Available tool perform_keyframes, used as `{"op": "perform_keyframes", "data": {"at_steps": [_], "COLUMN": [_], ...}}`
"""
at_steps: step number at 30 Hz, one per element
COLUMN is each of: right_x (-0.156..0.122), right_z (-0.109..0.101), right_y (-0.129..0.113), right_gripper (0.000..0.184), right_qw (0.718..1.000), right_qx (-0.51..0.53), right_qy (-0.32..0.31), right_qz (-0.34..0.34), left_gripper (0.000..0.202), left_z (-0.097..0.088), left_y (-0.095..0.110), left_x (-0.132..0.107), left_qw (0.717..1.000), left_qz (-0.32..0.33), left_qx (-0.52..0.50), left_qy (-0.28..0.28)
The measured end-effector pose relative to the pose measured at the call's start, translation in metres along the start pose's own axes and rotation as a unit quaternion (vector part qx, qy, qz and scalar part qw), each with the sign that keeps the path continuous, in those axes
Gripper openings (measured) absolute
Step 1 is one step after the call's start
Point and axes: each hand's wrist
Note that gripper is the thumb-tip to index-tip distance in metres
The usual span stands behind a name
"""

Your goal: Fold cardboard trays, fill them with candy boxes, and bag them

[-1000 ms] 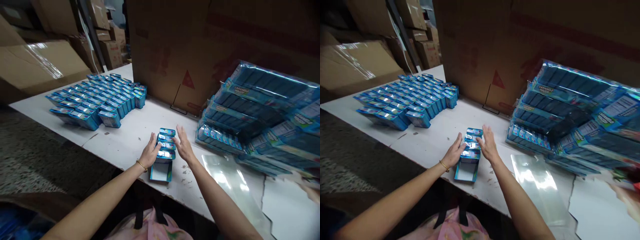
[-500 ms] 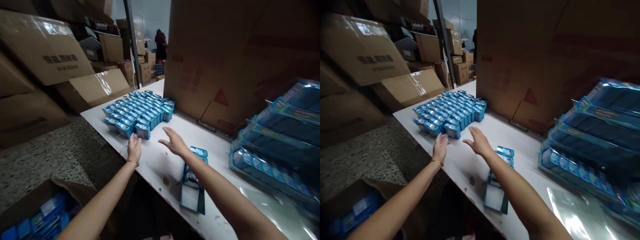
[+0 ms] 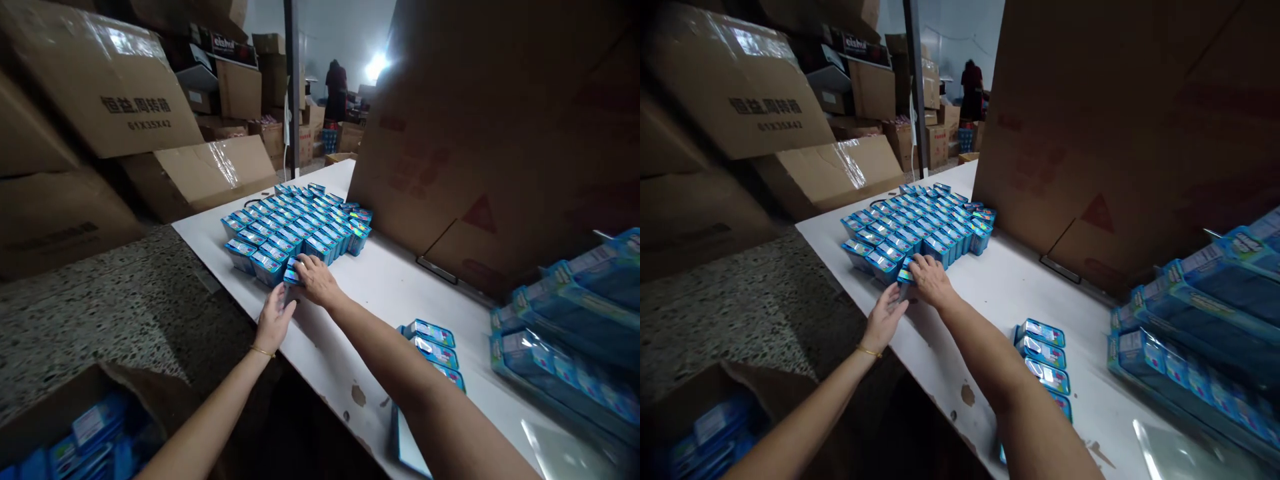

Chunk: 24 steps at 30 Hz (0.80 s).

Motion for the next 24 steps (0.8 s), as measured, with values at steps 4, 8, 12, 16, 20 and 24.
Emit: {"op": "perform_keyframes", "data": {"at_steps": [4,8,12,16,20,24], "right_x": [0.006,-0.033,-0.127,-0.234,-0.331,-0.386], "right_z": [-0.016,-0.055,-0.127,-0.195,-0.205,-0.16], "right_y": [0.001,0.001,-0.014,-0.036,-0.047,-0.043], "right_gripper": [0.078,0.078,0.079,0.075,0.075,0.077], "right_qw": [0.992,0.987,0.977,0.976,0.986,0.988], "right_qx": [0.018,0.078,0.193,0.195,0.08,-0.035], "right_qy": [-0.071,-0.123,-0.094,-0.066,0.003,0.085], "right_qz": [0.101,0.063,0.006,0.063,0.144,0.122], "left_gripper": [0.059,0.082,0.097,0.091,0.049,0.034], "left_z": [0.003,-0.007,-0.003,0.018,0.048,0.083], "left_y": [-0.009,0.012,0.053,0.069,0.059,0.058], "left_x": [0.002,-0.02,-0.076,-0.144,-0.194,-0.209], "left_qw": [0.999,0.991,0.967,0.941,0.954,0.951], "left_qz": [-0.019,0.059,0.116,0.074,0.033,0.131], "left_qx": [0.032,0.095,0.032,-0.127,-0.053,0.029], "left_qy": [-0.018,-0.07,-0.223,-0.306,-0.292,-0.279]}}
Point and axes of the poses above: each hand's wrist, its own x-axis towards the middle knuckle, its own z-axis out of the palm, y = z × x, and after that the axes turned 2 degrees about z, right-handed
